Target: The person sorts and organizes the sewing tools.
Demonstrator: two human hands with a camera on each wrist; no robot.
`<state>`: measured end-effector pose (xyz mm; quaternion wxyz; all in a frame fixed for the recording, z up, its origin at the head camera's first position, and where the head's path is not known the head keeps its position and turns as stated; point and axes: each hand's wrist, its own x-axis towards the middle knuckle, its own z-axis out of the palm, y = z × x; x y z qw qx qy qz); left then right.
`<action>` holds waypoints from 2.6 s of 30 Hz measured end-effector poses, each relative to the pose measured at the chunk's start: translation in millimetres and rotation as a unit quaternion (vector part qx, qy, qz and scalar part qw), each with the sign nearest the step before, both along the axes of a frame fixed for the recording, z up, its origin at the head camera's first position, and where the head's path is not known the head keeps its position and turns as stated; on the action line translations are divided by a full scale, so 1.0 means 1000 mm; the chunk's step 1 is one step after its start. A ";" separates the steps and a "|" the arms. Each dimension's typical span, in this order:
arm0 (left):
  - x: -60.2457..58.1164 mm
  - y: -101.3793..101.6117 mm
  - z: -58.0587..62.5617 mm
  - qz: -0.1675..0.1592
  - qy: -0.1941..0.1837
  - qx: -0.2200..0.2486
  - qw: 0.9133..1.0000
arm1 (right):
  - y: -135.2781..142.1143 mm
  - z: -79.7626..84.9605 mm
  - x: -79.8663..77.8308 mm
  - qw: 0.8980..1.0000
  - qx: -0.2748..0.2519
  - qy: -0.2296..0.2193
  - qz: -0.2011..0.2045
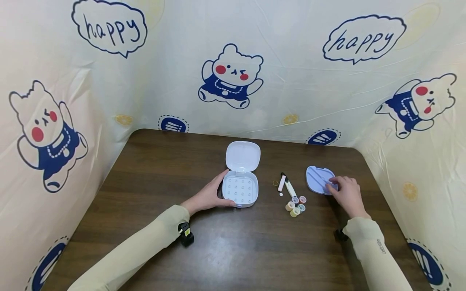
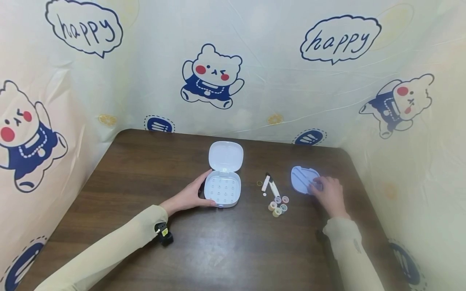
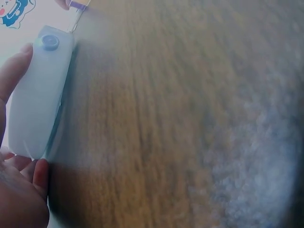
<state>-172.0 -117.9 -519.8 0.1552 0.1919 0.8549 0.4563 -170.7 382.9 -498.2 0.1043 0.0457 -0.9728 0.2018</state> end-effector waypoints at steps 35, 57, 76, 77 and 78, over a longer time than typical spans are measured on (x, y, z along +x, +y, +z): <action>0.001 0.000 0.001 0.005 -0.001 0.006 1.000 | -0.042 -0.007 0.033 0.983 -0.073 -0.115 0.122; 0.002 -0.001 -0.004 0.005 -0.004 0.009 1.000 | -0.055 -0.010 0.033 0.980 -0.078 -0.130 0.131; 0.003 -0.001 -0.001 0.007 0.002 0.011 1.000 | -0.054 -0.010 0.033 0.980 -0.092 -0.131 0.122; 0.003 -0.001 -0.001 0.007 0.002 0.012 1.000 | -0.054 -0.010 0.033 0.979 -0.095 -0.130 0.122; 0.003 -0.001 -0.001 0.007 0.003 0.012 1.000 | -0.054 -0.010 0.033 0.979 -0.097 -0.130 0.123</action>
